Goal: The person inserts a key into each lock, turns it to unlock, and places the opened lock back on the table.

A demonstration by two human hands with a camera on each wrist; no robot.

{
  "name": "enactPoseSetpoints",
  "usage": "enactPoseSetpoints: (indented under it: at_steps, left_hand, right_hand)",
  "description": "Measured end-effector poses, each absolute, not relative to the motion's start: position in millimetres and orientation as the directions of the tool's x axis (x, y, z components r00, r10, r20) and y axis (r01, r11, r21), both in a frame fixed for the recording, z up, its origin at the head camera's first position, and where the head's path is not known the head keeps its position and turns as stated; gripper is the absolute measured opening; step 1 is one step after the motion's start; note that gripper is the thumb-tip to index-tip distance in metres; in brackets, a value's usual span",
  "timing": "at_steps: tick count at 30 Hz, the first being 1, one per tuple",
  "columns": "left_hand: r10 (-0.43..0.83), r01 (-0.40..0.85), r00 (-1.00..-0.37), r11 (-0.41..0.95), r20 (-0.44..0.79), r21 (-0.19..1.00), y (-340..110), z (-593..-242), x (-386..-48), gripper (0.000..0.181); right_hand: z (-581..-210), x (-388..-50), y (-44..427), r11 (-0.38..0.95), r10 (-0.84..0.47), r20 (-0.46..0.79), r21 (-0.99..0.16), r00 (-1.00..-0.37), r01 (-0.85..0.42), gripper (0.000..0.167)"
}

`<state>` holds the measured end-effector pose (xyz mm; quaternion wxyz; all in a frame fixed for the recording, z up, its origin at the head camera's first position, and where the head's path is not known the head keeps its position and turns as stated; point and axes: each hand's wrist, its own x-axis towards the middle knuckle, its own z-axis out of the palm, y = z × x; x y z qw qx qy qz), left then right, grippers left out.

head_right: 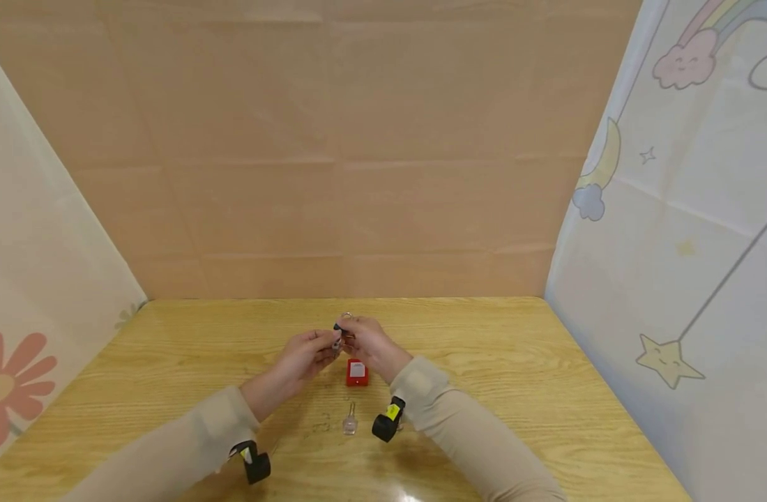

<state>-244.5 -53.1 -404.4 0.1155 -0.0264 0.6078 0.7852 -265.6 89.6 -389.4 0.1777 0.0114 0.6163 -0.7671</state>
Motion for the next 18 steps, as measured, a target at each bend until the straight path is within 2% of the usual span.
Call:
enactPoseSetpoints:
  at_steps: [4, 10, 13, 18]
  left_hand:
    - [0.158, -0.213, -0.971, -0.239, -0.179, 0.947, -54.1, -405.2, -245.9, 0.016]
    - [0.291, -0.227, -0.94, -0.149, -0.176, 0.963, -57.6, -408.4, -246.6, 0.028]
    - [0.306, -0.169, -0.942, -0.083, -0.136, 0.982, -58.7, -409.4, -246.6, 0.027]
    - [0.239, -0.041, -0.97, 0.034, -0.048, 0.999, -59.4, -409.5, -247.2, 0.019]
  right_hand:
    - [-388.3, -264.7, 87.8, -0.156, -0.264, -0.236, -0.946, -0.935, 0.283, 0.017]
    - [-390.7, -266.9, 90.3, -0.169, -0.278, -0.236, -0.942, -0.931, 0.289, 0.018]
    - [-391.7, -267.9, 90.4, -0.174, -0.264, -0.243, -0.94, -0.933, 0.294, 0.018]
    - [-391.8, -267.5, 87.7, -0.159, -0.251, -0.242, -0.945, -0.937, 0.286, 0.02]
